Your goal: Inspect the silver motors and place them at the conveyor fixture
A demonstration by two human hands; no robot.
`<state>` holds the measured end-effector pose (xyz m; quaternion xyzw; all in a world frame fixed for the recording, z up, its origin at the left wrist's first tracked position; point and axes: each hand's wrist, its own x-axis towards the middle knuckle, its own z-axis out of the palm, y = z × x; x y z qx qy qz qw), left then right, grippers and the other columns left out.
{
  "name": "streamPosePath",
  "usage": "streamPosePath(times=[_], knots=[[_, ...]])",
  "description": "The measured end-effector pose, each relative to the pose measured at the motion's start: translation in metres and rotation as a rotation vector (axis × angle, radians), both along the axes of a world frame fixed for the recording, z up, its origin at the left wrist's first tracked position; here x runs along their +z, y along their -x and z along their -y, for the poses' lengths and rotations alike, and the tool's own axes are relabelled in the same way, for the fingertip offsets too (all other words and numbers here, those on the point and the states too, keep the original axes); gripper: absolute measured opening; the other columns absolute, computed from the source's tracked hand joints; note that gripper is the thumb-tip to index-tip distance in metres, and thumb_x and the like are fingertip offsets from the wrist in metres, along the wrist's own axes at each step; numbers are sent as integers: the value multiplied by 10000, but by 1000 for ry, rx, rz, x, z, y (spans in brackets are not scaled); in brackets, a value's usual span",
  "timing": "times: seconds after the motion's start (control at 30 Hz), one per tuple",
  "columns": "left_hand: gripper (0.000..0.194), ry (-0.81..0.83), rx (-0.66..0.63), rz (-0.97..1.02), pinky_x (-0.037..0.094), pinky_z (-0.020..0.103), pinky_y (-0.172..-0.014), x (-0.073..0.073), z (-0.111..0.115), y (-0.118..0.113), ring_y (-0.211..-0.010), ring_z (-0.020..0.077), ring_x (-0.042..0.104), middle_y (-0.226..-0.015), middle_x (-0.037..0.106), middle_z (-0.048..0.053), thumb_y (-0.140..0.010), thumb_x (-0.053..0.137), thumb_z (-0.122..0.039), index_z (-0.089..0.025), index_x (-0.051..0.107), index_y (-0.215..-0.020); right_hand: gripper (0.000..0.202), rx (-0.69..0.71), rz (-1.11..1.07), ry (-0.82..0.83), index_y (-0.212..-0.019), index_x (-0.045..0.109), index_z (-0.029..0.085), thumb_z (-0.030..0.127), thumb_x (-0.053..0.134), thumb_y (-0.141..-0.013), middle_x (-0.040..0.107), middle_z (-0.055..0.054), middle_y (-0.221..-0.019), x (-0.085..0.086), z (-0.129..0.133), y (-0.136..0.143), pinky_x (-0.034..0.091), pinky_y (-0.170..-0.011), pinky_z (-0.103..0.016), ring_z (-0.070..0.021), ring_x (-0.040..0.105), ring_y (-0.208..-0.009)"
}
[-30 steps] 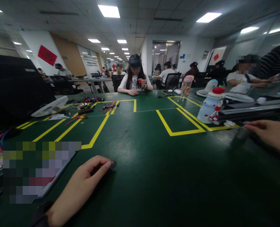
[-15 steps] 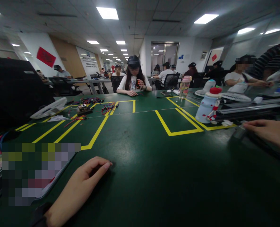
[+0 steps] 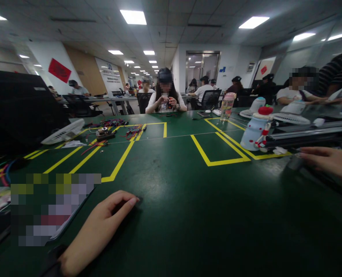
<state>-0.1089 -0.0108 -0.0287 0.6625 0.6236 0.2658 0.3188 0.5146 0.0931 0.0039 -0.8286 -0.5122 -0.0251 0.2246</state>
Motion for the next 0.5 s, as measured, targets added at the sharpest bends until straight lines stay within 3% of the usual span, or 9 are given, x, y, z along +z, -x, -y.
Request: streamPosePath(times=[0.1, 0.2, 0.4, 0.5], knots=[[283, -9, -5, -10, 420, 332, -878, 1, 0, -1, -984, 227, 590, -1005, 662, -2, -905, 464, -491, -273, 636, -955, 598, -40, -5, 95, -1158, 634, 118, 545, 607, -739, 637, -206, -1078, -5, 2, 6, 386, -707, -358, -248, 591, -896], [287, -14, -8, -12, 425, 334, -875, 2, -1, -3, -981, 229, 591, -999, 667, 2, -904, 464, -487, -266, 642, -949, 614, -66, 70, 78, -1161, 615, 96, 546, 603, -742, 610, -236, -1080, -13, 4, 14, 367, -706, -380, -268, 565, -913], [287, 2, -6, -7, 428, 328, -881, 2, 1, -3, -987, 217, 598, -1003, 660, -12, -909, 458, -501, -277, 625, -976, 618, -51, 75, -68, -1201, 550, 50, 479, 614, -761, 603, -216, -1076, -31, 6, 28, 397, -736, -350, -223, 543, -861], [286, 9, -15, -17, 431, 332, -889, 1, 1, -1, -991, 211, 598, -1011, 655, -17, -916, 448, -501, -281, 611, -998, 555, 31, 87, -205, -1187, 554, 55, 451, 586, -799, 597, -208, -1106, -28, 12, 55, 405, -794, -343, -221, 550, -932]])
